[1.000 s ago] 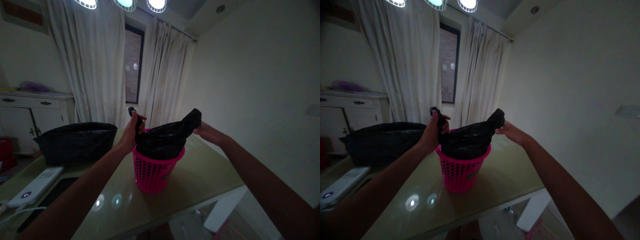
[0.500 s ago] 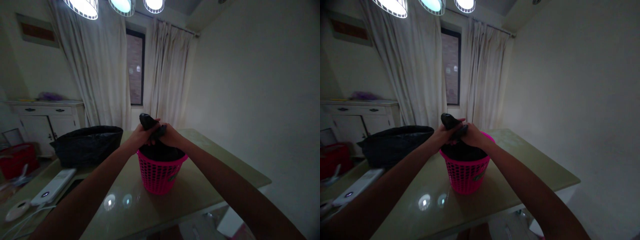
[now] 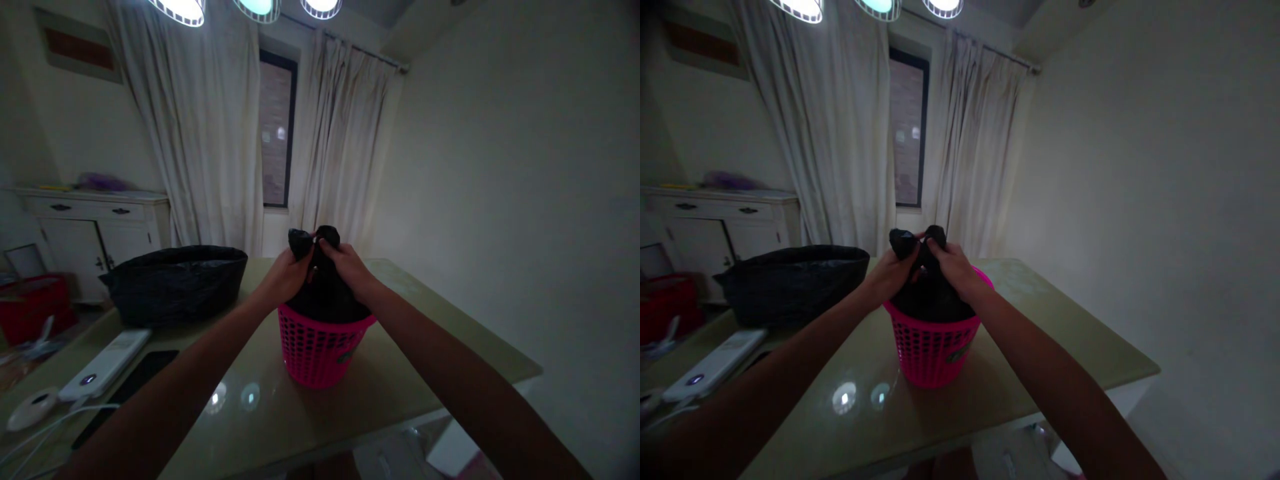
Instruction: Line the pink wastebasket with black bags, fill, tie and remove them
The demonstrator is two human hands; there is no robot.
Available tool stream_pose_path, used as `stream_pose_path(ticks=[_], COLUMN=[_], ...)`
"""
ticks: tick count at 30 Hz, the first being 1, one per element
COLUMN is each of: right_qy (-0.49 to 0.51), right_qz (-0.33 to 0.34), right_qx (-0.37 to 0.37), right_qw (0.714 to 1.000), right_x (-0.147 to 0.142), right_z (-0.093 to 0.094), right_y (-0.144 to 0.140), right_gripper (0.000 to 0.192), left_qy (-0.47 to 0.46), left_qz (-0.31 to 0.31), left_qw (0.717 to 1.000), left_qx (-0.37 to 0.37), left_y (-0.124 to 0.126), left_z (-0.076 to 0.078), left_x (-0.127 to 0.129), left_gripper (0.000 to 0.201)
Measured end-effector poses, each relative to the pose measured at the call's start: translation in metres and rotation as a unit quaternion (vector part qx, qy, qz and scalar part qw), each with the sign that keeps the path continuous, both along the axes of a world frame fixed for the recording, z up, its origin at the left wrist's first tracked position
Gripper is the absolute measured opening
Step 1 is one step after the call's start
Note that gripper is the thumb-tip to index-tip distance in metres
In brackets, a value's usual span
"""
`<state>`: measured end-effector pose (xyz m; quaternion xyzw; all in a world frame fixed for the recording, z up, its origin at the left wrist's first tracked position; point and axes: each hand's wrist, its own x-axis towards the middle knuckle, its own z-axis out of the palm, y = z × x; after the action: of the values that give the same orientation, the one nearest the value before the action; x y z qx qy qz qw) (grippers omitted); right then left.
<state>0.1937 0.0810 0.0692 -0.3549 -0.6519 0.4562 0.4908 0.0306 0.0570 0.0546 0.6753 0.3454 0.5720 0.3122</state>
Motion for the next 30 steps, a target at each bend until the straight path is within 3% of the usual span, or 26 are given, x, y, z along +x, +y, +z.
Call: stream_pose_path(ticks=[3, 4, 6, 8, 11, 15, 18, 22, 26, 28, 30], right_qy=[-0.017, -0.043, -0.081, -0.089, -0.091, -0.103, -0.081, -0.044, -0.010, 0.008, 0.009], right_qz=[-0.124, -0.131, -0.083, -0.013, 0.019, 0.064, 0.089, 0.084, 0.126, 0.171, 0.189], right_qx=[0.002, 0.022, 0.053, 0.033, -0.092, -0.206, -0.201, -0.171, -0.206, -0.218, -0.178], right_qw=[0.992, 0.990, 0.992, 0.995, 0.991, 0.971, 0.972, 0.981, 0.970, 0.961, 0.966], right_x=[-0.004, -0.005, -0.004, -0.003, 0.002, 0.008, 0.013, 0.017, 0.019, 0.019, 0.020], right_z=[-0.004, -0.004, -0.005, -0.004, 0.000, 0.005, 0.004, -0.002, -0.004, -0.004, -0.002], right_y=[0.013, 0.015, 0.016, 0.013, 0.002, -0.008, -0.005, 0.000, -0.005, -0.010, -0.014], right_gripper=[0.028, 0.030, 0.022, 0.008, 0.022, 0.017, 0.009, 0.012, 0.026, 0.031, 0.038], left_qy=[0.182, 0.228, 0.270, 0.262, 0.236, 0.280, 0.307, 0.290, 0.231, 0.194, 0.152], left_qz=[0.104, 0.116, 0.125, 0.135, 0.126, 0.068, 0.093, 0.105, 0.098, 0.100, 0.091], left_qw=[0.970, 0.955, 0.937, 0.935, 0.943, 0.935, 0.926, 0.930, 0.947, 0.961, 0.977], left_qx=[0.123, 0.149, 0.183, 0.197, 0.200, 0.206, 0.200, 0.198, 0.200, 0.171, 0.116], left_y=[-0.007, -0.009, -0.010, -0.008, -0.004, -0.001, 0.001, 0.005, 0.007, 0.010, 0.014], left_z=[-0.003, -0.003, -0.003, -0.002, -0.001, -0.001, -0.003, -0.001, 0.001, 0.001, -0.001], left_x=[-0.008, -0.011, -0.016, -0.020, -0.024, -0.025, -0.023, -0.022, -0.023, -0.024, -0.024], left_gripper=[0.054, 0.059, 0.056, 0.044, 0.030, 0.027, 0.026, 0.024, 0.026, 0.026, 0.031])
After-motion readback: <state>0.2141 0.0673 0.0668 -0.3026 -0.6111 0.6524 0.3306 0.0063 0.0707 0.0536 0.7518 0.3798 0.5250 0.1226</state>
